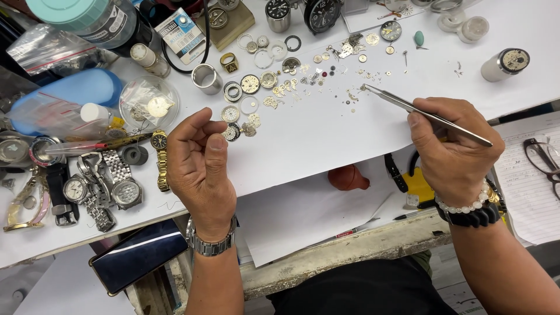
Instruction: Using tweezers to sort and assemble intricate watch components at a repair bench.
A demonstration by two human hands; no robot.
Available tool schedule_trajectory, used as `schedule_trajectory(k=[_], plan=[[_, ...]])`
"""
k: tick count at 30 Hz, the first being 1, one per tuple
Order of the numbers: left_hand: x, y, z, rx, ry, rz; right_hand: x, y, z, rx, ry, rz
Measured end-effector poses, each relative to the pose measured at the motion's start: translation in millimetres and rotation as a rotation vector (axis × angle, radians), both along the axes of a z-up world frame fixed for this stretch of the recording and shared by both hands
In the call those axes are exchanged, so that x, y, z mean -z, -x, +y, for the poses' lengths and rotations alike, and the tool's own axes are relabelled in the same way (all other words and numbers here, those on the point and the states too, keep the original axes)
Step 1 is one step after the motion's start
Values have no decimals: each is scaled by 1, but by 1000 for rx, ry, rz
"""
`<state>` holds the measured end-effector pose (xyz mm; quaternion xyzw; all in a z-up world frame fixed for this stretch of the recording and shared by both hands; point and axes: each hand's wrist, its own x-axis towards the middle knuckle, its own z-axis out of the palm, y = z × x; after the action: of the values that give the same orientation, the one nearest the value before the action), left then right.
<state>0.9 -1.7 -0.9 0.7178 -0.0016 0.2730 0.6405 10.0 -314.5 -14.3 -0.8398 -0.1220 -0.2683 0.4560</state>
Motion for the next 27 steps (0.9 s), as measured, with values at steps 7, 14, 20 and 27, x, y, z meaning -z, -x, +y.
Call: schedule_trajectory(k=[7, 14, 20, 27], plan=[[-2, 0, 0, -9, -35, -1, -3, 2, 1, 1, -3, -8], [-3, 2, 2, 12, 2, -8, -14, -3, 27, -103, 119, -194], [-5, 3, 2, 26, 41, 14, -19, -14, 59, -150, 81, -162], [-7, 4, 3, 36, 39, 28, -17, -19, 64, -120, 114, -139]])
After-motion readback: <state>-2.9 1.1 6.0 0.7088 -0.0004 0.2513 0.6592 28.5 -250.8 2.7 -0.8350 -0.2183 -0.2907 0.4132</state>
